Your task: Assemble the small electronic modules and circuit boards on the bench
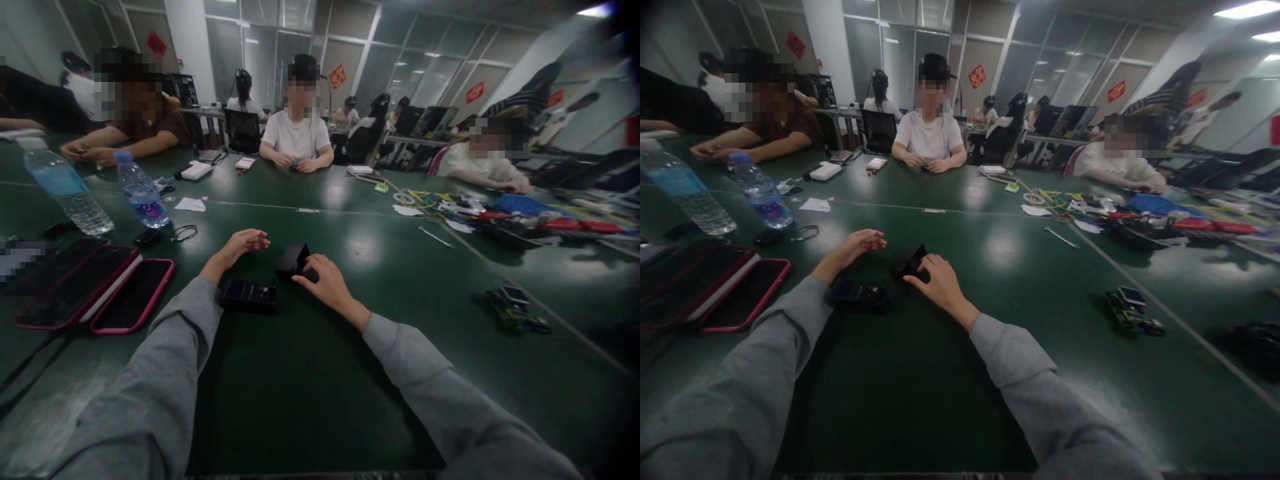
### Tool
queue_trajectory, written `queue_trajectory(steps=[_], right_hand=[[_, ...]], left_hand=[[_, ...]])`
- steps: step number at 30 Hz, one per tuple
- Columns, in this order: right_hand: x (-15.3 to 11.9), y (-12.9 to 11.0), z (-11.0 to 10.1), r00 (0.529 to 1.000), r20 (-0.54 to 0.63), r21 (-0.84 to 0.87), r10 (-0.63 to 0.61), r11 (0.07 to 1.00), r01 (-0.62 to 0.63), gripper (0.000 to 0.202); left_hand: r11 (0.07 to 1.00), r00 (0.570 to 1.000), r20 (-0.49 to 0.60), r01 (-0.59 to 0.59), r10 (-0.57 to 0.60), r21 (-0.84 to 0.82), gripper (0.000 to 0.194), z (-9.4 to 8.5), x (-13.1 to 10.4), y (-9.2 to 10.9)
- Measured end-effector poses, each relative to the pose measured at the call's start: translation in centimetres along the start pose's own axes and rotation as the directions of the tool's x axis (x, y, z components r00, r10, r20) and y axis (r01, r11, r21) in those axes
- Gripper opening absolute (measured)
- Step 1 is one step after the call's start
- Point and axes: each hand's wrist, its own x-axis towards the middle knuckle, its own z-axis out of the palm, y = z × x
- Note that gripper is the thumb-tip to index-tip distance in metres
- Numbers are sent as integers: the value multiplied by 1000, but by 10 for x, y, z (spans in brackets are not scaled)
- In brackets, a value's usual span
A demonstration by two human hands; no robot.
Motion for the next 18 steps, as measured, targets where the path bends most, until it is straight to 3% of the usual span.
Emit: queue_trajectory(steps=[3,8,12,15,18], right_hand=[[-7,10,-6,999,-32,42,37,998,-35,40],[-8,19,-3,997,26,55,70,996,-72,40],[-7,19,-1,997,43,95,62,993,-66,37],[-8,16,-3,997,-41,95,60,994,-56,36],[-10,10,-8,993,-121,31,-4,999,8,44]], left_hand=[[1000,1000,-13,-2,2,-15,39,-2,3,-2],[1000,1000,-25,-5,5,7,37,-2,4,-3],[986,999,40,5,-12,166,33,8,2,0],[942,993,117,-24,-16,336,28,18,-1,5],[916,990,143,-55,-3,398,27,23,-2,7]])
